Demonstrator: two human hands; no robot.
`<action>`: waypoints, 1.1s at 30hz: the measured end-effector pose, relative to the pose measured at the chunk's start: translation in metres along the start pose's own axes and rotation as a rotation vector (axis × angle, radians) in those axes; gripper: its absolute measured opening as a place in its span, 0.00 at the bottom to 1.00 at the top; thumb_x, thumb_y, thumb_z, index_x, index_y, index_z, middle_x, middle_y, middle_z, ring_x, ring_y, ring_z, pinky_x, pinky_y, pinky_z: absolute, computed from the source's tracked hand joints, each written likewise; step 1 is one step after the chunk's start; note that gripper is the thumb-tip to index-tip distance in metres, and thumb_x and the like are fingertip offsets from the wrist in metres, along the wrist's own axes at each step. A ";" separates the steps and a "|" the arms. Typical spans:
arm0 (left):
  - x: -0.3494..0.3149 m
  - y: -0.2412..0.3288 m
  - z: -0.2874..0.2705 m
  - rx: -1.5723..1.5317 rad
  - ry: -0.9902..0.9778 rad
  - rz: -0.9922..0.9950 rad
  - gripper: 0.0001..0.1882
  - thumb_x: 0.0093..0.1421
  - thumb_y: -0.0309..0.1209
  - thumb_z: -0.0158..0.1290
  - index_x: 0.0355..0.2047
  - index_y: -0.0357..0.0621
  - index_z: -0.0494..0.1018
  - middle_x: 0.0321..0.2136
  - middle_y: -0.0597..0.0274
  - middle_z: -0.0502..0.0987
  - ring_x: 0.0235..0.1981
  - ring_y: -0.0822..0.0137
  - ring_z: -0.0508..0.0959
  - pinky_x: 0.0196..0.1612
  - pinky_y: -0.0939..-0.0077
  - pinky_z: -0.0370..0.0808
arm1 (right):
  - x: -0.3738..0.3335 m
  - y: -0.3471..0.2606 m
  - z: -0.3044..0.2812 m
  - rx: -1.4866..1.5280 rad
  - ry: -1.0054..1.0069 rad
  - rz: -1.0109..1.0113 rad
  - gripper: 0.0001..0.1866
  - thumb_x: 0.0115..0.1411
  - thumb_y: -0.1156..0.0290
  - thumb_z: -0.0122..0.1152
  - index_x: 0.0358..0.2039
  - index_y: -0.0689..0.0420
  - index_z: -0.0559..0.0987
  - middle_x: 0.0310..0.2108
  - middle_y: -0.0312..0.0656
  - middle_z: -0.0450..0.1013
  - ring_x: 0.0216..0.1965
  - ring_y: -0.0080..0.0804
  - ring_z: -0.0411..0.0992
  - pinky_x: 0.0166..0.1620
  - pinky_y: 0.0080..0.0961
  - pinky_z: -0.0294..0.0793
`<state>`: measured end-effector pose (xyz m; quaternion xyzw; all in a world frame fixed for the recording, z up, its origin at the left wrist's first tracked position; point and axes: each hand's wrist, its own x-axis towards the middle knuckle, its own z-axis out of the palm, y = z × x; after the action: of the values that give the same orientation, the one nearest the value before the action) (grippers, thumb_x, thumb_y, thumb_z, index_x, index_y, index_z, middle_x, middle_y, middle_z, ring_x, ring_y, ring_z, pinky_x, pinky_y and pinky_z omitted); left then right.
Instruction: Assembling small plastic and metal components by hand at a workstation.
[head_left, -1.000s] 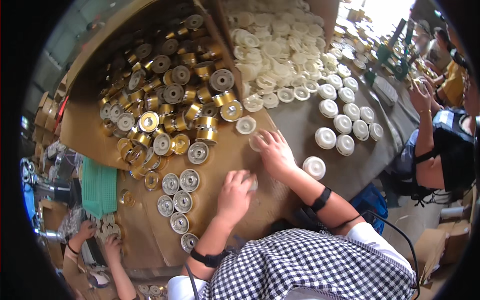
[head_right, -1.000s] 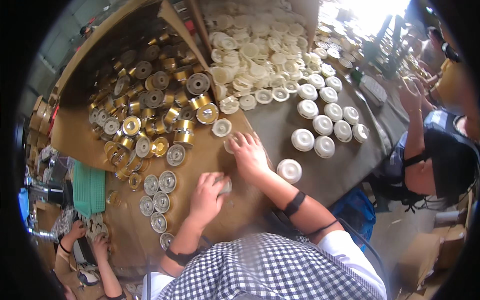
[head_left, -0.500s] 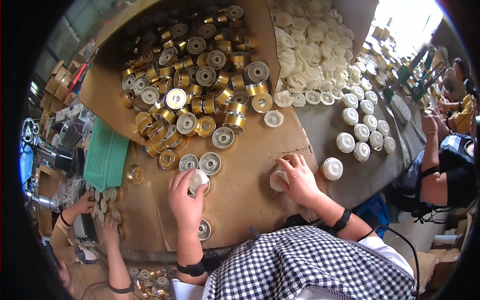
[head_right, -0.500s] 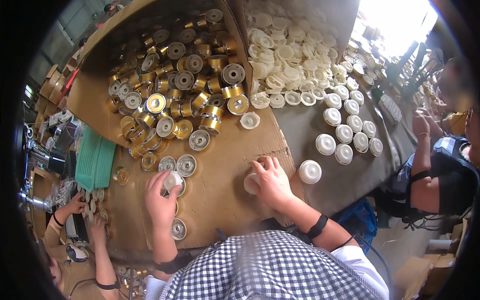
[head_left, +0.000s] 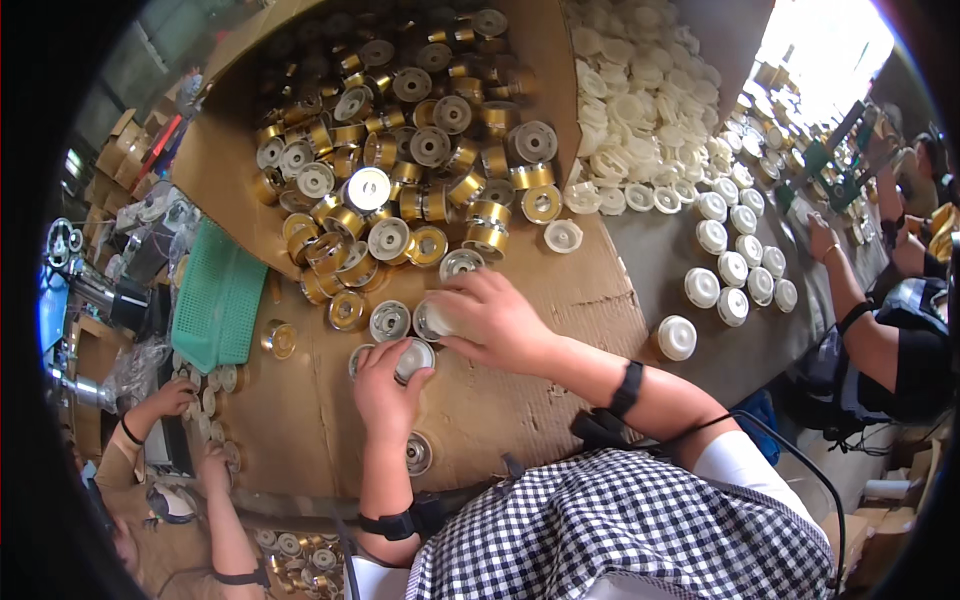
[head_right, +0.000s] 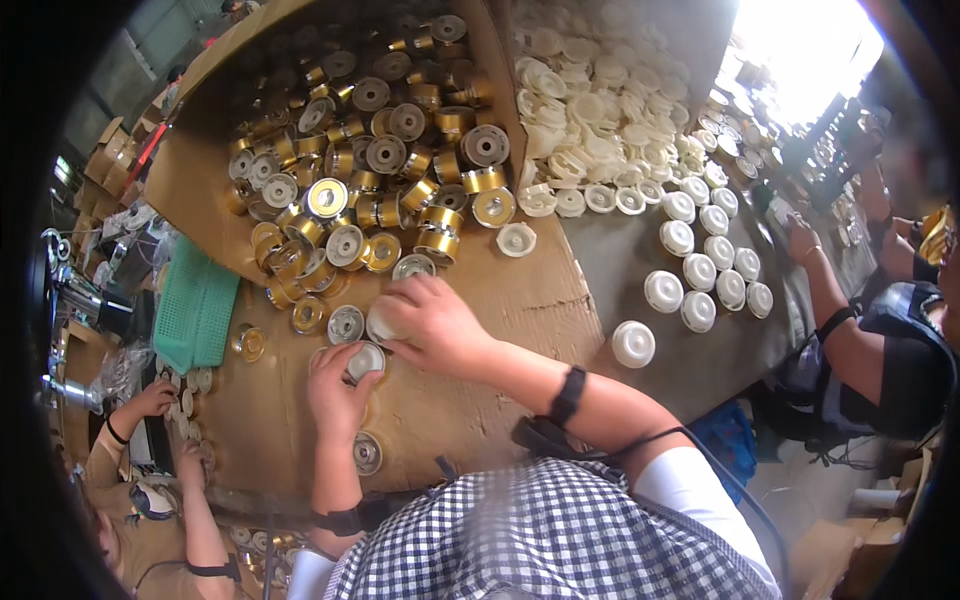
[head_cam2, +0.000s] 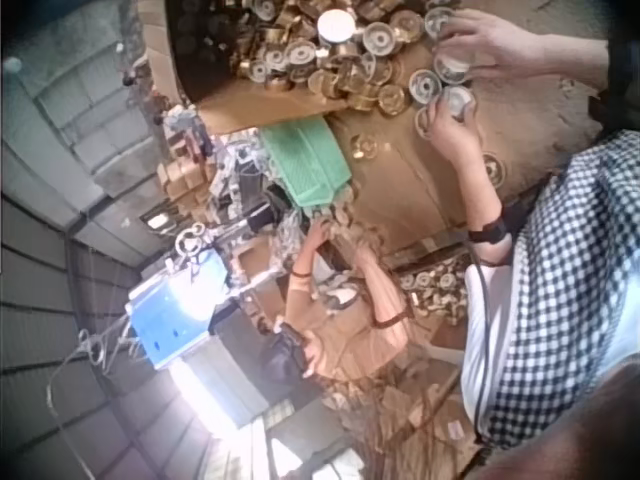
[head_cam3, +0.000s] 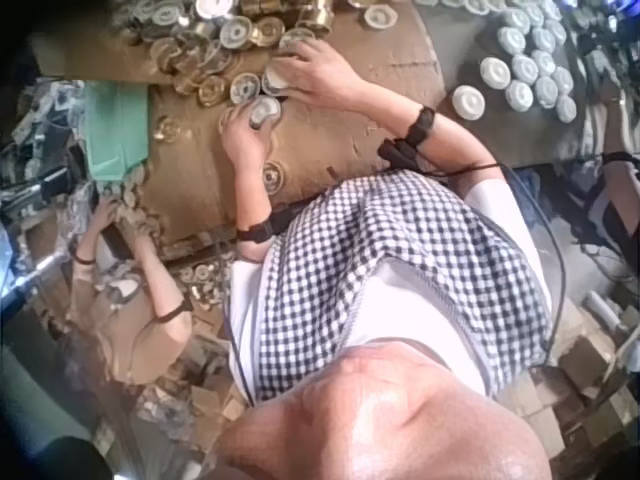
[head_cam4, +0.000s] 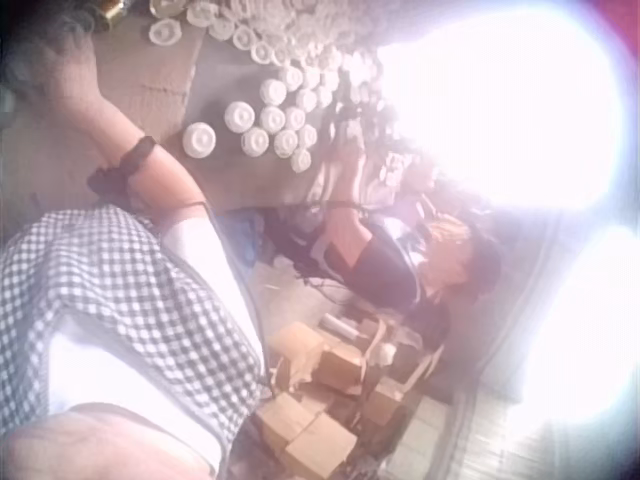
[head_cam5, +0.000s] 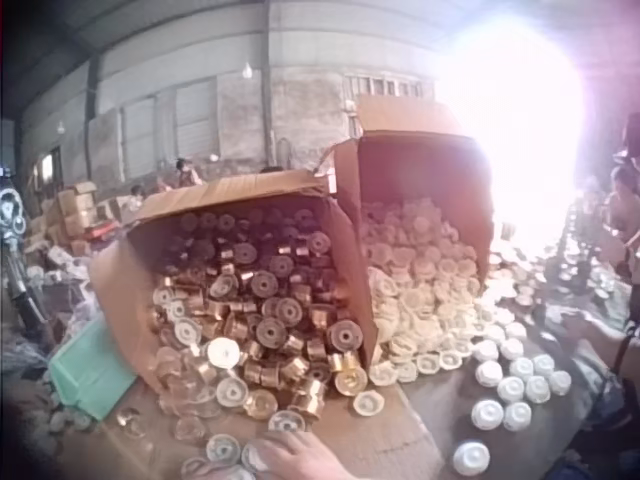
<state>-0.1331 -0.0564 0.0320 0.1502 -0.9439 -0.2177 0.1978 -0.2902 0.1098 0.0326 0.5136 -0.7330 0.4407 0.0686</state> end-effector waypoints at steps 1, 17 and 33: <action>0.000 -0.001 0.002 0.012 0.024 0.041 0.26 0.43 0.29 0.72 0.45 0.40 0.82 0.44 0.58 0.82 0.45 0.51 0.77 0.52 0.60 0.75 | 0.008 0.005 0.012 -0.027 0.008 -0.103 0.29 0.53 0.66 0.71 0.57 0.53 0.77 0.53 0.47 0.72 0.55 0.50 0.69 0.59 0.46 0.69; -0.017 0.057 0.024 -0.025 -0.156 0.087 0.27 0.44 0.29 0.72 0.49 0.45 0.82 0.49 0.63 0.83 0.48 0.55 0.78 0.54 0.63 0.76 | -0.097 0.017 -0.018 -0.456 -0.260 0.097 0.41 0.55 0.59 0.70 0.70 0.37 0.67 0.72 0.38 0.59 0.73 0.47 0.53 0.73 0.56 0.48; 0.041 0.198 0.171 -0.365 -0.413 0.766 0.26 0.51 0.37 0.67 0.52 0.49 0.82 0.55 0.69 0.81 0.47 0.57 0.77 0.53 0.66 0.79 | -0.245 0.032 -0.147 -0.849 0.319 0.743 0.35 0.48 0.53 0.79 0.59 0.30 0.79 0.77 0.54 0.43 0.77 0.67 0.33 0.71 0.72 0.32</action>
<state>-0.2828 0.1588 -0.0035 -0.2923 -0.8973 -0.3168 0.0952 -0.2548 0.3872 -0.0329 0.0769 -0.9569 0.1747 0.2188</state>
